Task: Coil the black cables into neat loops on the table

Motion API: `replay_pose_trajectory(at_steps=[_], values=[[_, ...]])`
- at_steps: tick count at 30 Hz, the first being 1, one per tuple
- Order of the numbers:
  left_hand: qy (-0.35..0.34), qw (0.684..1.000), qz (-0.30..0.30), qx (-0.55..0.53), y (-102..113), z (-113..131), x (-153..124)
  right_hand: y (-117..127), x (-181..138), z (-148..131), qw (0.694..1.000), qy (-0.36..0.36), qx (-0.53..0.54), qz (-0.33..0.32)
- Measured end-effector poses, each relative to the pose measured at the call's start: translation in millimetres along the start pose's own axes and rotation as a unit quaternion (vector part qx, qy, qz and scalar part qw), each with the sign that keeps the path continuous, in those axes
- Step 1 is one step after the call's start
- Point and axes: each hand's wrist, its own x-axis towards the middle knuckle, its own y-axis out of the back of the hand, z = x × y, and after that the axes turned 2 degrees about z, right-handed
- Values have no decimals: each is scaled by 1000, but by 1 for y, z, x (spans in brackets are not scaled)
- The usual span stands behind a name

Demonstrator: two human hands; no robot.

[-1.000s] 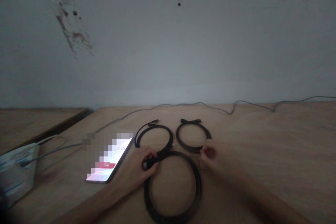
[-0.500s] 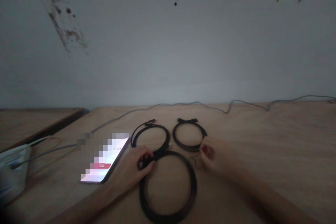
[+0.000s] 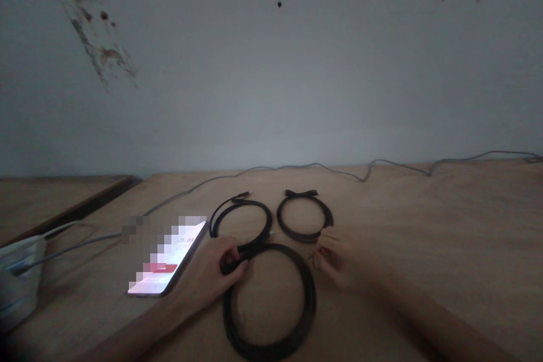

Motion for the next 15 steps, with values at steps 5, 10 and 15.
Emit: replay_pose_trajectory(at_steps=[5, 10, 15], values=[[25, 998, -27, 43, 9, 6, 0, -5, -12, -1, 998, -53, -27, 7], [68, 994, -76, 40, 17, 9, -1, -6, -12, -3, 993, -114, -5, 3], [73, 993, -89, -13, 12, 6, -2, -8, -5, -11, 994, -109, 7, -27]])
